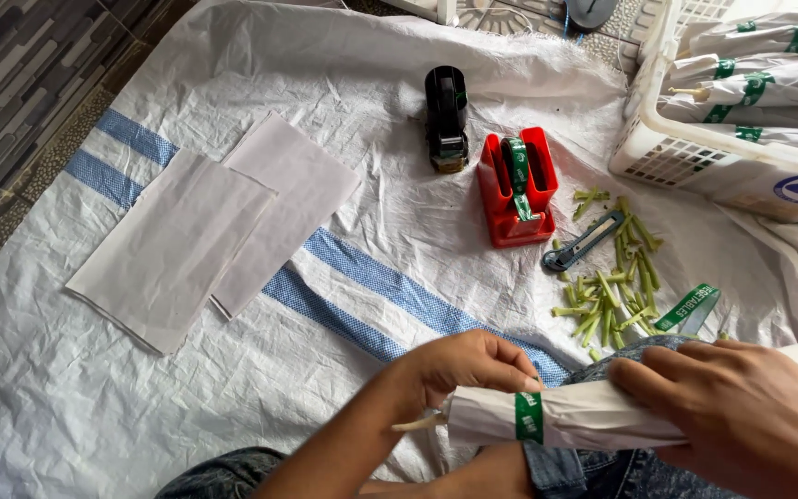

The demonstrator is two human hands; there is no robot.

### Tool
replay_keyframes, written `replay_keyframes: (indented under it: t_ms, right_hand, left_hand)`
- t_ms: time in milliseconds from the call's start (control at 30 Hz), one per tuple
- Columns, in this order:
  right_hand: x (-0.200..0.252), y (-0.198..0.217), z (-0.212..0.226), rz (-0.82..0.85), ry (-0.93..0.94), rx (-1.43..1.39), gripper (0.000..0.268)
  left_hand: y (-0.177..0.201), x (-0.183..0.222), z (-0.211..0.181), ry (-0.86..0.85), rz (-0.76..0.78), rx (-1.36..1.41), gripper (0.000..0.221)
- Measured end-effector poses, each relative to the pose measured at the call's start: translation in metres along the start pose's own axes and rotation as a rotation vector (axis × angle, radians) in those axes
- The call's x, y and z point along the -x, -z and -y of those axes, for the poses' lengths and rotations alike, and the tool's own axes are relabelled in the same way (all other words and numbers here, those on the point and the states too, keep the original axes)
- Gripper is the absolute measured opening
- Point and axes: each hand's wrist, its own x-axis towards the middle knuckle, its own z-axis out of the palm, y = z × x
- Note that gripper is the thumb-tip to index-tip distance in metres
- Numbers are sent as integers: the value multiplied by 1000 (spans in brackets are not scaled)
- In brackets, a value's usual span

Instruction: Wrapping individual radishes in white paper and securing the wrap with green adhesive tape from a dispenser.

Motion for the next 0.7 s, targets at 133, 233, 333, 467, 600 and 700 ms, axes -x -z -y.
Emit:
replay_keyframes:
  t_ms: [133, 233, 333, 467, 600, 700]
  right_hand:
    - [0, 23, 3, 41, -121, -160, 75]
    - [-2, 30, 2, 122, -260, -140, 68]
    - [-6, 54, 2, 192, -307, -269, 55]
    - [-8, 75, 3, 248, -422, -643, 66]
    - [-9, 66, -1, 218, -488, -800, 58]
    - [-7, 72, 2, 197, -534, -865, 57]
  left_hand:
    - [2, -11, 28, -169, 66, 129, 22]
    - [-25, 11, 19, -367, 344, 783, 106]
    - [-37, 4, 26, -458, 179, 678, 78]
    - [-56, 7, 30, -626, -158, 628, 29]
    - [-73, 24, 18, -744, -417, 166, 6]
    - [-85, 38, 4, -723, -585, -135, 14]
